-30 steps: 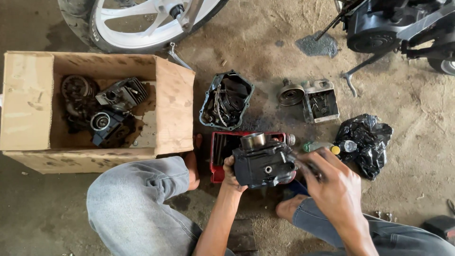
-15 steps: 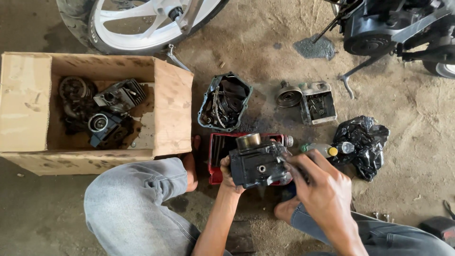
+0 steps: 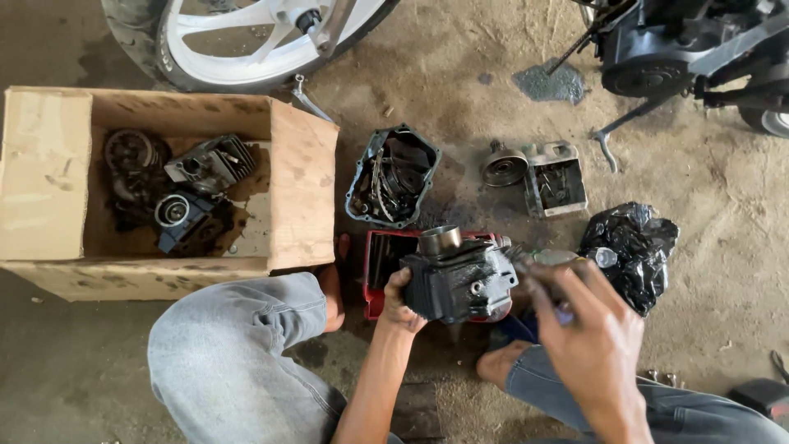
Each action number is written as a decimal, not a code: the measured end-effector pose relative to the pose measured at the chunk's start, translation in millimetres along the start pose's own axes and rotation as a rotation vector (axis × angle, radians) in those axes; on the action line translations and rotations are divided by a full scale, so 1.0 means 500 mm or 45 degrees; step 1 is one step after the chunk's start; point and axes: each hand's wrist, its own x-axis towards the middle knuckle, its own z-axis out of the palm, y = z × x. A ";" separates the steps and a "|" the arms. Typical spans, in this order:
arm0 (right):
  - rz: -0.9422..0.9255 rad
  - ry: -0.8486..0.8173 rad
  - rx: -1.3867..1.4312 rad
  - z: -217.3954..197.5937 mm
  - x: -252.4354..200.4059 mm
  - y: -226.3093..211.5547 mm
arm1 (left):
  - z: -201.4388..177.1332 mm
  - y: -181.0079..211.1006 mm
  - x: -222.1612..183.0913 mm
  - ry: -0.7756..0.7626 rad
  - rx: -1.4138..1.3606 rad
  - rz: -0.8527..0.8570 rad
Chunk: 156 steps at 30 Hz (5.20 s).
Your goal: Cleaning and inspecting a motorcycle engine cylinder block and associated parts.
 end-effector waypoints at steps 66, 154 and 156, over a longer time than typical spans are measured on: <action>0.086 -0.503 0.004 0.017 0.026 0.011 | 0.056 -0.021 0.009 -0.020 -0.073 -0.024; 0.106 -0.164 0.290 0.067 -0.048 0.176 | 0.351 0.093 -0.010 -0.019 0.771 -0.482; 0.374 -0.221 0.383 0.063 -0.045 0.193 | 0.344 0.089 -0.012 -0.122 0.933 -0.317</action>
